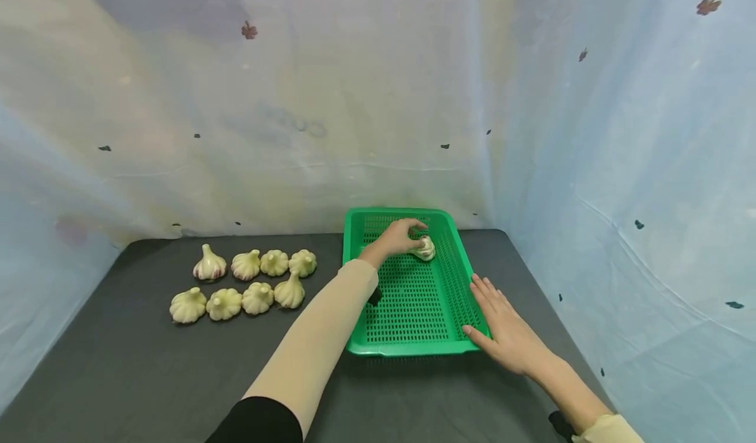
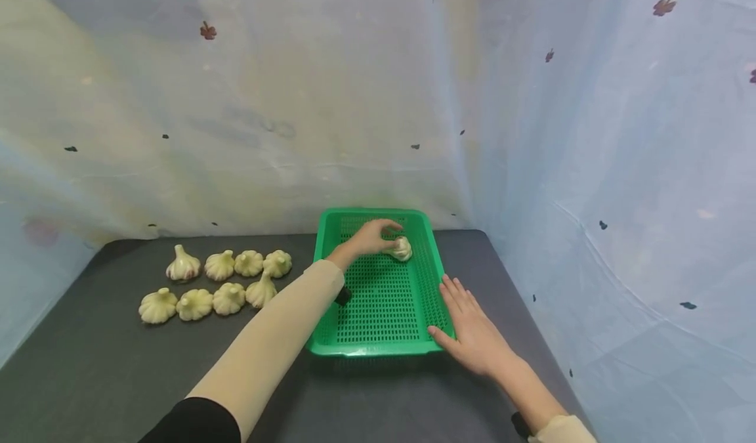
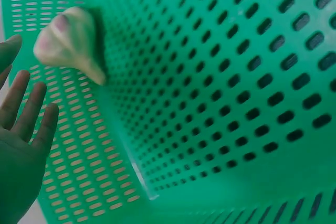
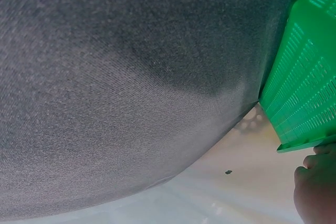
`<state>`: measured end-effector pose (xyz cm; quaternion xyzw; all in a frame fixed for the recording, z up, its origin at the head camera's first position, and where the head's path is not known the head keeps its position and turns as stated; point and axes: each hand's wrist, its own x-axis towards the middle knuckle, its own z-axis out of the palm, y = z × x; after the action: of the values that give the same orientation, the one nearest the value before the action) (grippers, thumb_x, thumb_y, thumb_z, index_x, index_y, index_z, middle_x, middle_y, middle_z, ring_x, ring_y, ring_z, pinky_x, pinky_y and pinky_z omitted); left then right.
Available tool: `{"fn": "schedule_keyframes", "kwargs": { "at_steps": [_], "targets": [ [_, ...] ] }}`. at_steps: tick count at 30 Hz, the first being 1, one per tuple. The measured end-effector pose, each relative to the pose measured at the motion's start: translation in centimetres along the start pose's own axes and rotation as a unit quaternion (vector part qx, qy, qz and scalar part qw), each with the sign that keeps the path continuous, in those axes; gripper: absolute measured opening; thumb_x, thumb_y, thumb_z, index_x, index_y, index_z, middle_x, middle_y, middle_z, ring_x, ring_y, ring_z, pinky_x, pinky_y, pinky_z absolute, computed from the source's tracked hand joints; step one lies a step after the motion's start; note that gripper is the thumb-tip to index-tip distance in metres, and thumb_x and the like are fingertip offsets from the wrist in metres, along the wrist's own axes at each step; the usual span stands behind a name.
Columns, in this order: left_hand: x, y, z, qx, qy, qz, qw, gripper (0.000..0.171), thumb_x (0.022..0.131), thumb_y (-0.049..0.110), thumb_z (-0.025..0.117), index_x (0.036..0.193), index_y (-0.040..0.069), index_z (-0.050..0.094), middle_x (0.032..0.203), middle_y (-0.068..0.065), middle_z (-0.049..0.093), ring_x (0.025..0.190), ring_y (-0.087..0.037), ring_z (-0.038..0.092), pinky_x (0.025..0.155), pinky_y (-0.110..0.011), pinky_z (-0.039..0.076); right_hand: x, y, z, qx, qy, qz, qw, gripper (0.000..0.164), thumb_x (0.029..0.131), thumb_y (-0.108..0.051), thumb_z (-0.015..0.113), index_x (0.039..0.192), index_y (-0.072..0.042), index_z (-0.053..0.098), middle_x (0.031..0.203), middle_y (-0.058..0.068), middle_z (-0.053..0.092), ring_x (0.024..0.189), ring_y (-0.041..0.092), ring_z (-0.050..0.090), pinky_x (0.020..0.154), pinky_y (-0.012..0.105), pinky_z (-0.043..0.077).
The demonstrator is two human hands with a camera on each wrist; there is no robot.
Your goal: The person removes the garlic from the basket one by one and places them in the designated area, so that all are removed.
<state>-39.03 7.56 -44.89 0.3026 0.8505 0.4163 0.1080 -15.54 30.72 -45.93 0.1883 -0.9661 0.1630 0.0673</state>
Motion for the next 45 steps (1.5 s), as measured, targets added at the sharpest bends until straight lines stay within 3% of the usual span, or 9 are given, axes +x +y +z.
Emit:
{"fn": "schedule_keyframes", "kwargs": {
  "at_steps": [10, 16, 21, 31, 38, 45],
  "targets": [
    [0.0, -0.5, 2.1, 0.002, -0.008, -0.046, 0.9989, 0.045, 0.108, 0.022, 0.061, 0.152, 0.016, 0.055, 0.156, -0.010, 0.049, 0.147, -0.032, 0.041, 0.111, -0.051, 0.046, -0.3, -0.2, 0.1, 0.002, 0.005, -0.006, 1.000, 0.082, 0.105, -0.040, 0.061, 0.164, 0.001, 0.021, 0.173, 0.016, 0.016, 0.158, 0.041, 0.013, 0.128, 0.051, 0.013],
    [0.0, -0.7, 3.0, -0.001, -0.001, -0.047, 0.9989, 0.046, 0.106, 0.020, 0.064, 0.151, 0.015, 0.055, 0.154, -0.010, 0.051, 0.139, -0.031, 0.050, 0.107, -0.048, 0.050, -0.3, -0.2, 0.0, 0.005, 0.003, -0.006, 1.000, 0.082, 0.106, -0.041, 0.060, 0.164, 0.001, 0.022, 0.172, 0.017, 0.017, 0.158, 0.041, 0.013, 0.125, 0.059, 0.017],
    [0.0, -0.7, 3.3, 0.006, 0.004, -0.045, 0.9990, 0.047, 0.105, 0.021, 0.066, 0.151, 0.014, 0.055, 0.156, -0.011, 0.047, 0.137, -0.031, 0.051, 0.104, -0.047, 0.051, -0.2, -0.2, 0.0, 0.000, 0.007, -0.009, 1.000, 0.082, 0.106, -0.043, 0.059, 0.164, 0.002, 0.022, 0.172, 0.017, 0.017, 0.157, 0.043, 0.016, 0.126, 0.057, 0.017],
    [0.1, 0.2, 2.7, 0.017, -0.001, -0.023, 0.9996, 0.048, 0.105, 0.020, 0.066, 0.150, 0.009, 0.055, 0.154, -0.013, 0.049, 0.138, -0.031, 0.050, 0.105, -0.047, 0.051, -0.2, 0.1, -0.1, 0.001, 0.011, -0.010, 1.000, 0.082, 0.106, -0.042, 0.059, 0.164, 0.003, 0.023, 0.172, 0.019, 0.018, 0.157, 0.043, 0.015, 0.129, 0.047, 0.010],
    [0.4, 0.8, 1.5, 0.034, 0.018, 0.006, 0.9992, 0.047, 0.105, 0.025, 0.066, 0.148, 0.011, 0.057, 0.150, -0.012, 0.050, 0.135, -0.029, 0.050, 0.102, -0.045, 0.051, -0.1, -0.1, -0.2, 0.005, 0.006, -0.006, 1.000, 0.082, 0.106, -0.043, 0.059, 0.164, 0.003, 0.023, 0.172, 0.018, 0.017, 0.157, 0.043, 0.015, 0.127, 0.056, 0.015],
    [-0.4, 2.5, 0.0, 0.026, 0.038, 0.027, 0.9986, 0.048, 0.103, 0.029, 0.067, 0.147, 0.014, 0.058, 0.145, -0.010, 0.052, 0.127, -0.025, 0.053, 0.096, -0.042, 0.053, -0.2, -0.1, 0.0, 0.002, 0.007, -0.007, 1.000, 0.082, 0.106, -0.043, 0.059, 0.164, 0.003, 0.022, 0.172, 0.018, 0.017, 0.158, 0.042, 0.014, 0.127, 0.054, 0.014]
  ]
}}
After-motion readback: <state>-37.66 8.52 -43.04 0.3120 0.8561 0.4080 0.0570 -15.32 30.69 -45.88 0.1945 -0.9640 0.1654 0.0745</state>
